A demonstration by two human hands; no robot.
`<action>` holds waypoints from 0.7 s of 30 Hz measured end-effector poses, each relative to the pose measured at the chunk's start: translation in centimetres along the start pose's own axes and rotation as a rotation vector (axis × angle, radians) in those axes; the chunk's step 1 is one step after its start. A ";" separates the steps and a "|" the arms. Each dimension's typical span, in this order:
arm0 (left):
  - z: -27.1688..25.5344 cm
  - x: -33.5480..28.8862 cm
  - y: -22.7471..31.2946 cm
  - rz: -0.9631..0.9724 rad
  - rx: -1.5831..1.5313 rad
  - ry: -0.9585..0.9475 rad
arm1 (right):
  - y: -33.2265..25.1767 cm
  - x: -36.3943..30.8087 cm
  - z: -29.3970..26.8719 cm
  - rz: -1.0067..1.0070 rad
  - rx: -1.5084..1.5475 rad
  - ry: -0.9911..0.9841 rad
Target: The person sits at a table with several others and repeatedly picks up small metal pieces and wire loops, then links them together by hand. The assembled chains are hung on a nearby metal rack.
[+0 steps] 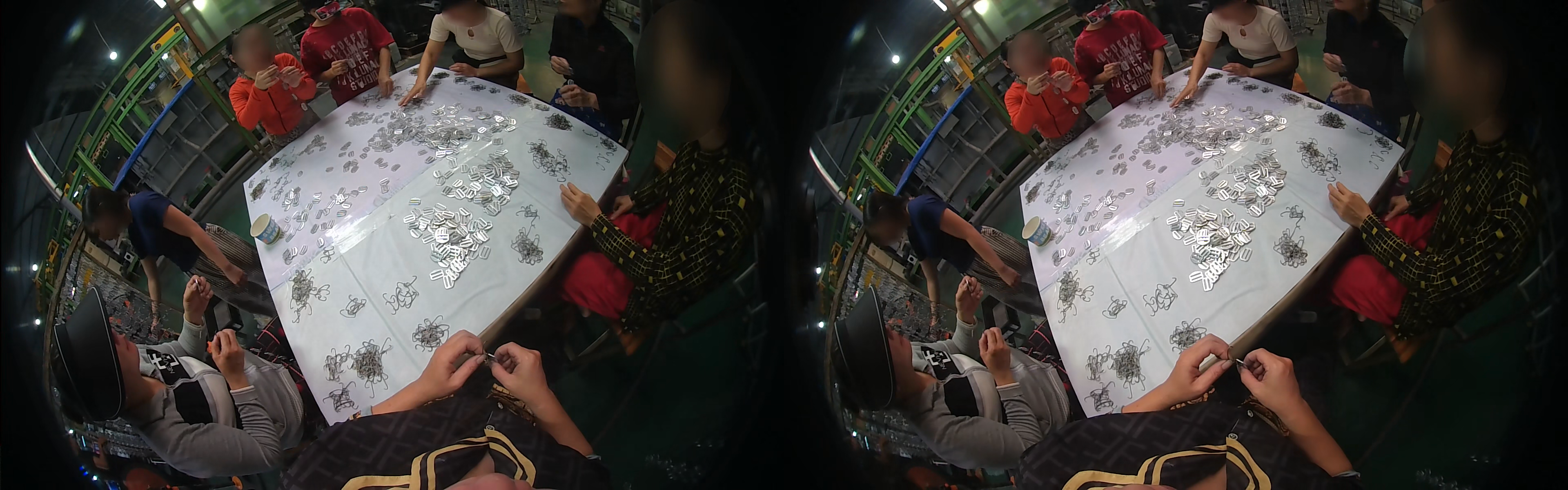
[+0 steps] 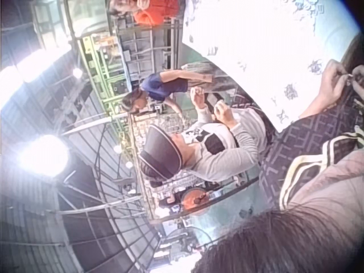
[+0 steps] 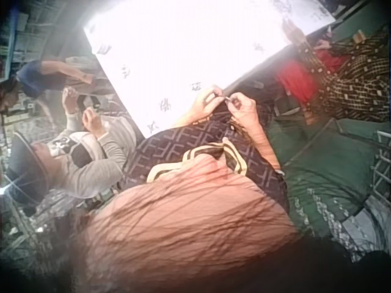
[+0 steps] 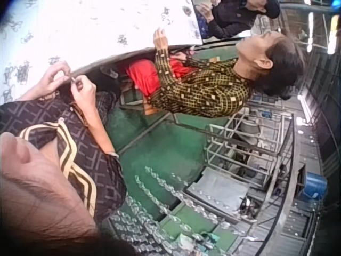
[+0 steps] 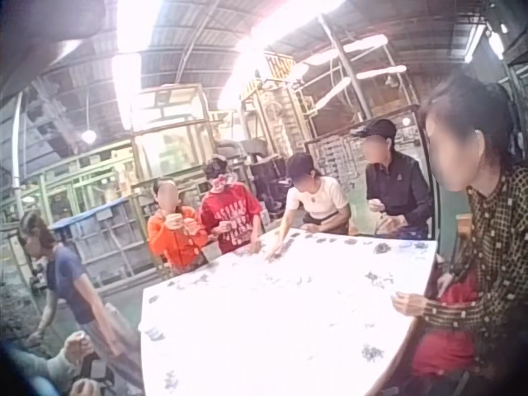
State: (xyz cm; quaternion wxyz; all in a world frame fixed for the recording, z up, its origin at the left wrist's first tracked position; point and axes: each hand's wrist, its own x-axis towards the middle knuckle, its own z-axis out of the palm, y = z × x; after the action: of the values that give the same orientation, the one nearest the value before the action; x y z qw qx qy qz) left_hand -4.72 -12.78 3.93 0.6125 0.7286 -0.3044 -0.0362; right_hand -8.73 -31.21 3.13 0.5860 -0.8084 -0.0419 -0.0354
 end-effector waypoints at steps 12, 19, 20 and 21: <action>0.1 -0.1 0.0 0.012 0.000 -0.006 | 0.0 -0.2 0.0 -0.009 -0.009 0.006; 0.2 -0.2 0.1 0.011 -0.002 -0.003 | 0.2 -0.4 0.0 -0.002 -0.003 0.010; 0.2 -0.1 0.1 0.010 0.000 -0.004 | 0.2 -0.4 0.0 -0.004 -0.007 0.009; 0.2 -0.1 0.2 0.009 -0.001 -0.003 | 0.2 -0.3 0.0 -0.005 -0.011 0.009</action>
State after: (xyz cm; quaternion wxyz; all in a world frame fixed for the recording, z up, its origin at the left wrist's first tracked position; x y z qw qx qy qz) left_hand -4.94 -12.87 3.99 0.6125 0.7268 -0.3088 -0.0347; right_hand -9.05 -31.32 2.92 0.5817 -0.8113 -0.0414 -0.0407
